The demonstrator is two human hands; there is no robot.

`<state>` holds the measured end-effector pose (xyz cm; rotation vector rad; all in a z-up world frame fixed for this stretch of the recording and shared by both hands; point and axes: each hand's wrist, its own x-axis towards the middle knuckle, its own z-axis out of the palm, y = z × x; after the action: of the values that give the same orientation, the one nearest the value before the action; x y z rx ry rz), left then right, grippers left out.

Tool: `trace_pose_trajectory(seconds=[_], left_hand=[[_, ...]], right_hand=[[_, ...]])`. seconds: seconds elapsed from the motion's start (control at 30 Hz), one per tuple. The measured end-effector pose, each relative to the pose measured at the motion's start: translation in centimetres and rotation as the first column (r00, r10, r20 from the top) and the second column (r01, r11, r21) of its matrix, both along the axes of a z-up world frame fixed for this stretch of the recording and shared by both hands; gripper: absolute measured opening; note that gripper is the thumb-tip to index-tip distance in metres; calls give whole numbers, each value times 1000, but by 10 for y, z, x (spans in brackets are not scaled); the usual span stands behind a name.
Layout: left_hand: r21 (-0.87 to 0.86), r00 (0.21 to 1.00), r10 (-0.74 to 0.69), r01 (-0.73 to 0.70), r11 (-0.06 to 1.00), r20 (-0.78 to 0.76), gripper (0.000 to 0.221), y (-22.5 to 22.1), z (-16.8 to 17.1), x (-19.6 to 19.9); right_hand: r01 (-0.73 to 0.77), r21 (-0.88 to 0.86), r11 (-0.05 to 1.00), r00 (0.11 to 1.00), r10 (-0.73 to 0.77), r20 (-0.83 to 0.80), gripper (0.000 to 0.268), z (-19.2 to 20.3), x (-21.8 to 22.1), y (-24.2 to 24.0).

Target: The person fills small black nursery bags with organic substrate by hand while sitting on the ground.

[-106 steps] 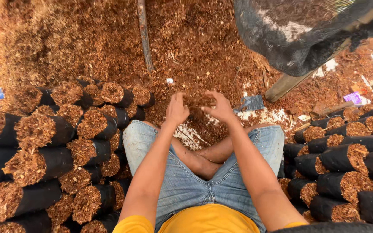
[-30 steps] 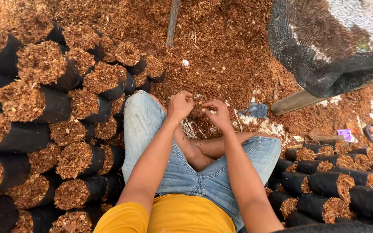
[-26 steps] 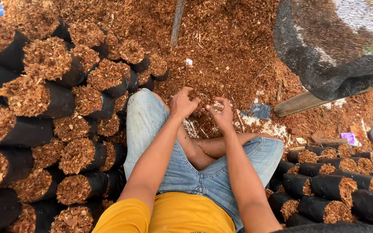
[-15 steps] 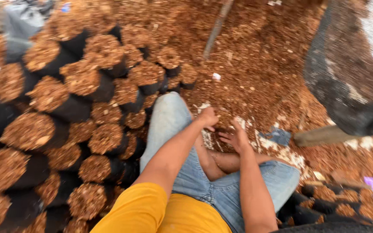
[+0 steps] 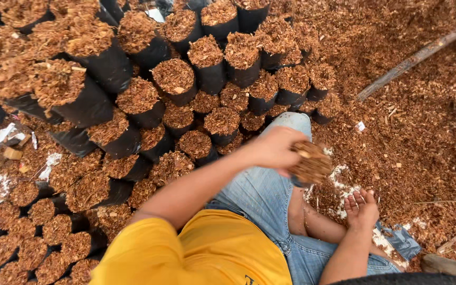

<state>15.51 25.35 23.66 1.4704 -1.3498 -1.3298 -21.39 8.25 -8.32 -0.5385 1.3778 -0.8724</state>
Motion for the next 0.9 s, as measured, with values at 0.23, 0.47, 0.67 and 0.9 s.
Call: trace_pose_trajectory(seconds=[0.23,0.47,0.67,0.9], left_hand=[[-34,887,397,-401,915,234,43,72,93,101],[-295,221,472,-544,786,853,40,57,24,148],[-742,-83,745,71,667,662,46,80,29,98],[-469,-74,475,82,879,877,41,85,0,129]], right_hand=[[-74,-40,996,993,70,-93,35,-3,25,-1],[-14,-89,996,989,0,-146,26,8,31,12],[-21,-186,982,961,-32,-275,29,-5,25,12],[-934,317,167,-41,830,-556,41,10,41,37]])
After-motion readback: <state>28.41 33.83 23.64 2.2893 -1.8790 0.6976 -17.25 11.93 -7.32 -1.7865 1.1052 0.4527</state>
